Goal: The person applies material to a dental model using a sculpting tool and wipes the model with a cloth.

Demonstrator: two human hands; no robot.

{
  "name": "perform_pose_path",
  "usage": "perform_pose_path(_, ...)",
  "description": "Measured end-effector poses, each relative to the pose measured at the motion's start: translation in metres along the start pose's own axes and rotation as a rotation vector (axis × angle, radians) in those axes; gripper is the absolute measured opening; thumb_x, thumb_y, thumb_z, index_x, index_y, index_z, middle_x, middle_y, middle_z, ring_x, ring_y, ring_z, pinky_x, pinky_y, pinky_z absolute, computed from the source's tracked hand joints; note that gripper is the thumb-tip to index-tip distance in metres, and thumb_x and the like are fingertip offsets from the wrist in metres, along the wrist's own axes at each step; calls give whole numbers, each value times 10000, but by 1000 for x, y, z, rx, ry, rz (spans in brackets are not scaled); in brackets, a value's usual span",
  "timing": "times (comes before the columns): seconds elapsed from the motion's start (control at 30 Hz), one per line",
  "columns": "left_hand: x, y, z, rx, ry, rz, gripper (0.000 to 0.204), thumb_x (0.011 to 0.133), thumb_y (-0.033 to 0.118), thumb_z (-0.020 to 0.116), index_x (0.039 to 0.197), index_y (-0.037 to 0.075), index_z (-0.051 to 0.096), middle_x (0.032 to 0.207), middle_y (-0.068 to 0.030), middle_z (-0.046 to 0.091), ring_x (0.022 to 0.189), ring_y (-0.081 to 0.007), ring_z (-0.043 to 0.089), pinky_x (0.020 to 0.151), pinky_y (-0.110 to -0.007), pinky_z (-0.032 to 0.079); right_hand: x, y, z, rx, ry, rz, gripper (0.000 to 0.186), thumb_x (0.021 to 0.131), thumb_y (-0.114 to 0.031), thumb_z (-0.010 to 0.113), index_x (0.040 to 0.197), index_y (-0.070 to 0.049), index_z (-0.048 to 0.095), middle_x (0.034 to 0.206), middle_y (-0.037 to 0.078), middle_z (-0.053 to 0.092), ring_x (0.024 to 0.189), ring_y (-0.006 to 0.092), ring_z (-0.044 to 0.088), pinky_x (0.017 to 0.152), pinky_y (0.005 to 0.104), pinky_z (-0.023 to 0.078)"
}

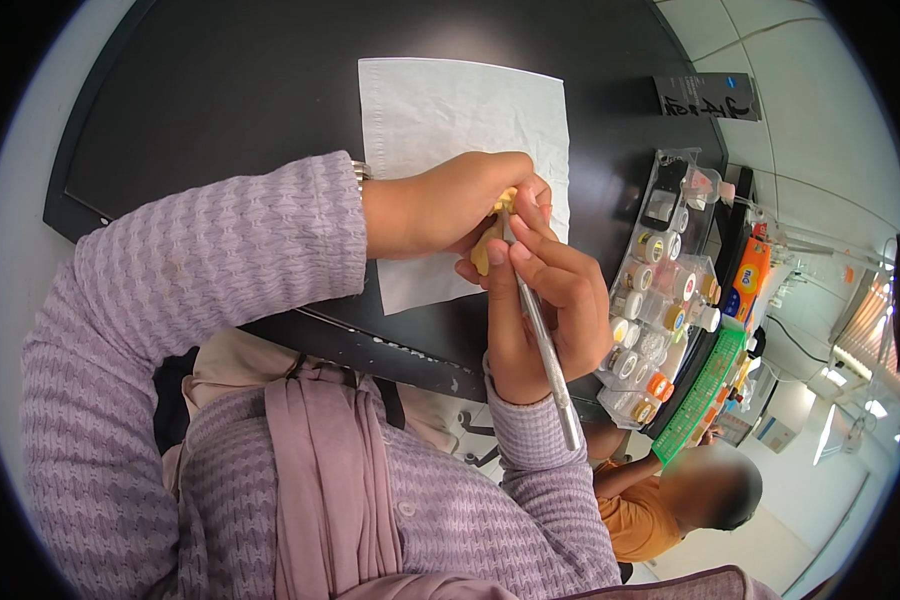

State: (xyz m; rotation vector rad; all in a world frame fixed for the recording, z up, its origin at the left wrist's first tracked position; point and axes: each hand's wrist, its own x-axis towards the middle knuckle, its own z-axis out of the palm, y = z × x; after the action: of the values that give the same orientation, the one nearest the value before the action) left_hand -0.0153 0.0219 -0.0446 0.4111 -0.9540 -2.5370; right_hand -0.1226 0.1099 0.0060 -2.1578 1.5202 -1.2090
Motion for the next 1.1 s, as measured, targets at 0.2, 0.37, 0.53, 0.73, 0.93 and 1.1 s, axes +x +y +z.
perform_pose_path(0.2,-3,5,2,-63,-38,-32,379,906,287,241,725,62,486,590,-5,453,504,-67,401,405,-216,339,-2,4,0,79,12,22,178,732,148,669,862,54,592,960,187,623,1033,337,615,721,303,606)
perform_pose_path(0.37,-1,1,-1,-54,-61,-4,383,907,295,235,743,61,490,598,-4,454,500,-68,406,400,-209,337,-2,2,4,128,47,52,184,741,147,662,880,57,583,970,188,612,1037,345,609,714,300,613)
perform_pose_path(0.53,-1,2,1,-69,-21,-31,375,908,290,237,745,66,489,599,-1,450,500,-65,399,407,-207,342,-2,2,2,102,30,28,189,741,147,662,887,58,581,972,190,610,1042,347,606,718,303,612)
perform_pose_path(0.73,1,-1,-2,-61,-39,-8,360,904,285,249,737,71,485,586,3,444,488,-60,382,403,-206,336,-2,3,2,101,17,21,197,739,147,663,898,57,588,984,189,606,1051,346,602,720,305,612)
perform_pose_path(0.93,-1,0,0,-48,-19,-21,345,902,272,256,730,72,478,580,5,442,494,-57,381,416,-204,338,0,1,3,57,21,20,185,732,147,671,877,61,596,981,192,613,1046,335,608,711,300,611)
perform_pose_path(1.1,-1,1,3,2,11,4,345,903,268,252,726,72,473,578,6,439,504,-57,385,430,-204,339,-3,1,0,29,7,25,172,725,145,679,852,62,598,971,195,623,1038,332,613,718,301,607)
